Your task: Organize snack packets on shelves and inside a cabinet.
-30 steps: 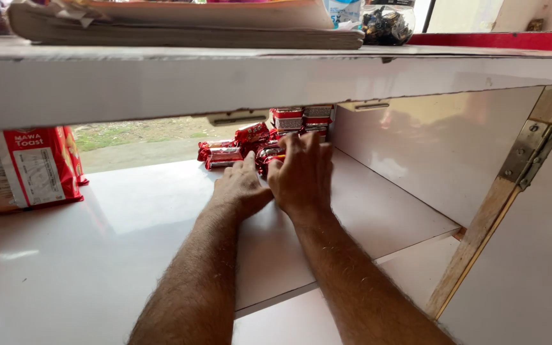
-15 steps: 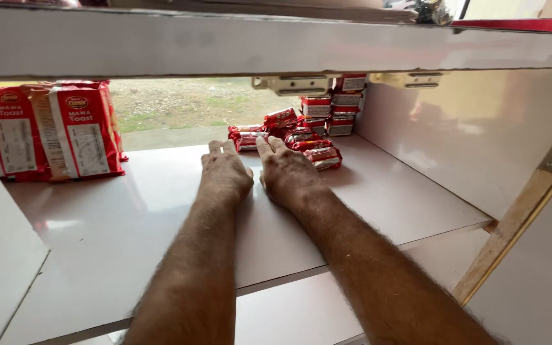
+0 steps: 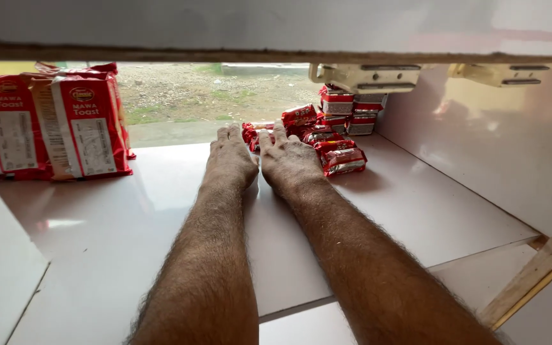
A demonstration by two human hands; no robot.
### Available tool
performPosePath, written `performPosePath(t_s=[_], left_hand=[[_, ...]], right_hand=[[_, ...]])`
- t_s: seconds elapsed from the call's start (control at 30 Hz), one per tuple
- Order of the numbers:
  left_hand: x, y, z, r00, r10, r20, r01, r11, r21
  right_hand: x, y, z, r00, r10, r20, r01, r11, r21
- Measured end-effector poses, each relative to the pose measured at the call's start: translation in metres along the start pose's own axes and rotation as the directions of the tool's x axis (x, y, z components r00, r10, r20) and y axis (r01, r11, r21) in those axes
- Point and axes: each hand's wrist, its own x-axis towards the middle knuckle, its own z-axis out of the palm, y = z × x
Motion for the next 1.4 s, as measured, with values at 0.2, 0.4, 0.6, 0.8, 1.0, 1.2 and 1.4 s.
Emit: performPosePath(t_s=[0.2,0.4,0.6,0.8,1.0,1.2,1.4], left_hand=[[0.016,-0.003,0.005,1.0,0.002,-0.008,-0.002,0.999,0.037],[0.042,-0.014,0.015,0.99,0.142,-0.008,-0.14,0.984,0.112],[0.032,-0.002,0.009,0.996,0.037,0.077,-0.049,0.986,0.158],[0.031,-0.001,-0.01,0.985,0.034,0.17,-0.051,0.994,0.097],[0.023,0.002,-0.017,0.989,-0.044,0.14,0.032,0.996,0.086],[0.035,-0.004,-0.003,0.993,0.049,0.103,-0.07,0.975,0.209],[0.041,0.0,0.005,0.977,0.16,0.143,-0.182,0.971,0.156]], right_hand=[[0.03,0.003,0.014,0.997,-0.073,-0.015,0.072,0.995,-0.065],[0.032,0.002,0.011,1.0,0.005,-0.023,-0.004,1.0,0.029],[0.04,0.006,0.02,0.996,0.069,-0.053,-0.057,0.977,0.206],[0.06,0.012,0.05,0.979,-0.058,-0.197,0.058,0.998,-0.004],[0.046,0.005,0.018,1.0,-0.009,0.003,0.008,0.998,0.065],[0.072,0.015,0.042,0.997,-0.009,-0.075,0.022,0.986,0.163],[0.07,0.019,0.042,0.984,-0.003,-0.18,0.043,0.976,0.215]])
